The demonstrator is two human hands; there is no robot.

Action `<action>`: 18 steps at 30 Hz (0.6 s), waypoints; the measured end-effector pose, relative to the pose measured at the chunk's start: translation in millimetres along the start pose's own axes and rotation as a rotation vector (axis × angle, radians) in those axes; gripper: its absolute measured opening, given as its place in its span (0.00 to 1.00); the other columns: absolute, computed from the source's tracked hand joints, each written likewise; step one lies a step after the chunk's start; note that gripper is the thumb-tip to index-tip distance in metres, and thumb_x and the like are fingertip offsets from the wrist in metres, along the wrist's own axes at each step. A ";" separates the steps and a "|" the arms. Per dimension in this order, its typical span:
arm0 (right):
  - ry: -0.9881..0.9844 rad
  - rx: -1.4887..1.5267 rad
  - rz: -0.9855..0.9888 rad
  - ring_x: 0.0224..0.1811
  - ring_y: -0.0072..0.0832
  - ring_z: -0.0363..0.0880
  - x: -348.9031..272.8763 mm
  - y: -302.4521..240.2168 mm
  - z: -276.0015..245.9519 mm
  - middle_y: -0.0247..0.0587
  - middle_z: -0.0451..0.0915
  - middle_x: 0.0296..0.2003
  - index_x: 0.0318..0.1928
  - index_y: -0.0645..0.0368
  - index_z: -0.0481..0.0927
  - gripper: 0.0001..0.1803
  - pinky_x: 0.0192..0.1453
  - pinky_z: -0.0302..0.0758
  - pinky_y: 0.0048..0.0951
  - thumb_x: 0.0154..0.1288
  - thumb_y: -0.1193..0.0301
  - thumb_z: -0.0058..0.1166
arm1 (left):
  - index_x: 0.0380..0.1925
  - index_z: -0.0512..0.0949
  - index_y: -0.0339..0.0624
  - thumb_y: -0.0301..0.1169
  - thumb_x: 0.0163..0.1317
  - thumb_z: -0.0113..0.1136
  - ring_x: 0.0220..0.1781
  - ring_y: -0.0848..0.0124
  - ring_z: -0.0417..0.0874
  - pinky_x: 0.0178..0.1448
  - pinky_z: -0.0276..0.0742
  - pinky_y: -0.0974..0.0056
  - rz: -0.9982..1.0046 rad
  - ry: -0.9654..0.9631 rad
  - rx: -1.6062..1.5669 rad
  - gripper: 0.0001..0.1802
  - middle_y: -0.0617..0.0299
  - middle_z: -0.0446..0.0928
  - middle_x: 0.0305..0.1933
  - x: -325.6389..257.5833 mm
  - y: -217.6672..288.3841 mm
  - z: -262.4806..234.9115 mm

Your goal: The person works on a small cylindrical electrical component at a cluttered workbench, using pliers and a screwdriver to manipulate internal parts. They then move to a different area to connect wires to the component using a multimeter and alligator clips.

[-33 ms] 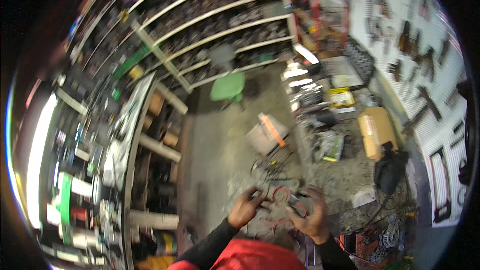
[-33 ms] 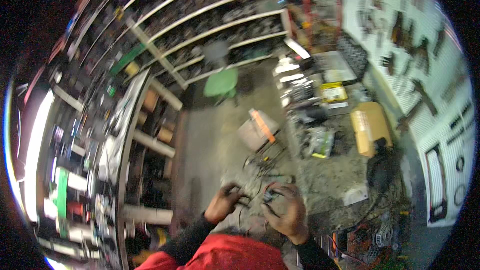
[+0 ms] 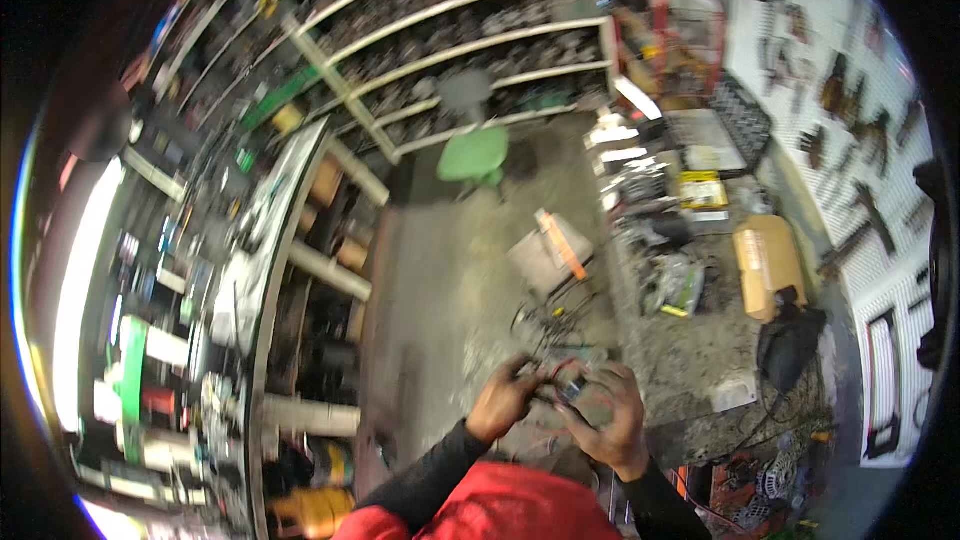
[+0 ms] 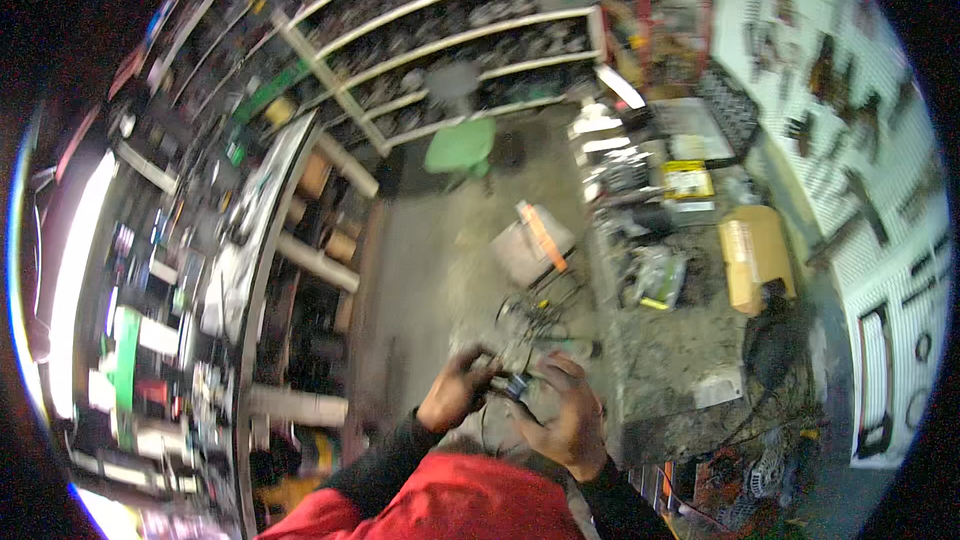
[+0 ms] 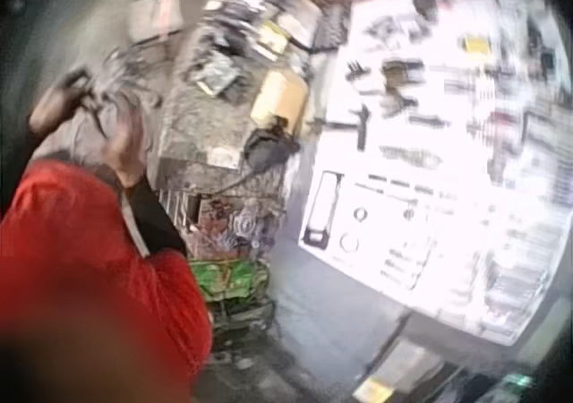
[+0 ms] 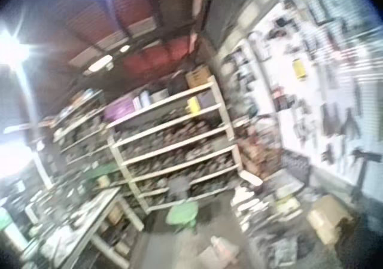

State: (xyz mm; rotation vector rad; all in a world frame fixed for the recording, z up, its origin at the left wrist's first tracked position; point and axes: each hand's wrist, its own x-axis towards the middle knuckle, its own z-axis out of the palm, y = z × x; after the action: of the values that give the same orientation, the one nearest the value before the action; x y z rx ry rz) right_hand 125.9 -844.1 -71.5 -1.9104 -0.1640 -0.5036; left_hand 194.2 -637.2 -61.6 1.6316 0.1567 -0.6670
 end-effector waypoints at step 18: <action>-0.896 0.099 -0.452 0.40 0.44 0.87 59.5 -293.0 436.8 0.49 0.84 0.41 0.43 0.63 0.82 0.13 0.46 0.84 0.37 0.57 0.78 0.68 | 0.48 0.75 0.37 0.25 0.76 0.60 0.36 0.81 0.79 0.41 0.76 0.72 0.739 0.659 -0.466 0.07 0.64 0.84 0.35 -220.8 -74.2 -414.0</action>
State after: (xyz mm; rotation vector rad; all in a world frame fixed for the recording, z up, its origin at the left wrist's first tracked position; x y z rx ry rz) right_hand 195.1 -338.3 68.2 -1.8765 -1.1915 0.1106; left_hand 114.8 -172.5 -3.3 1.2627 0.1530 0.4584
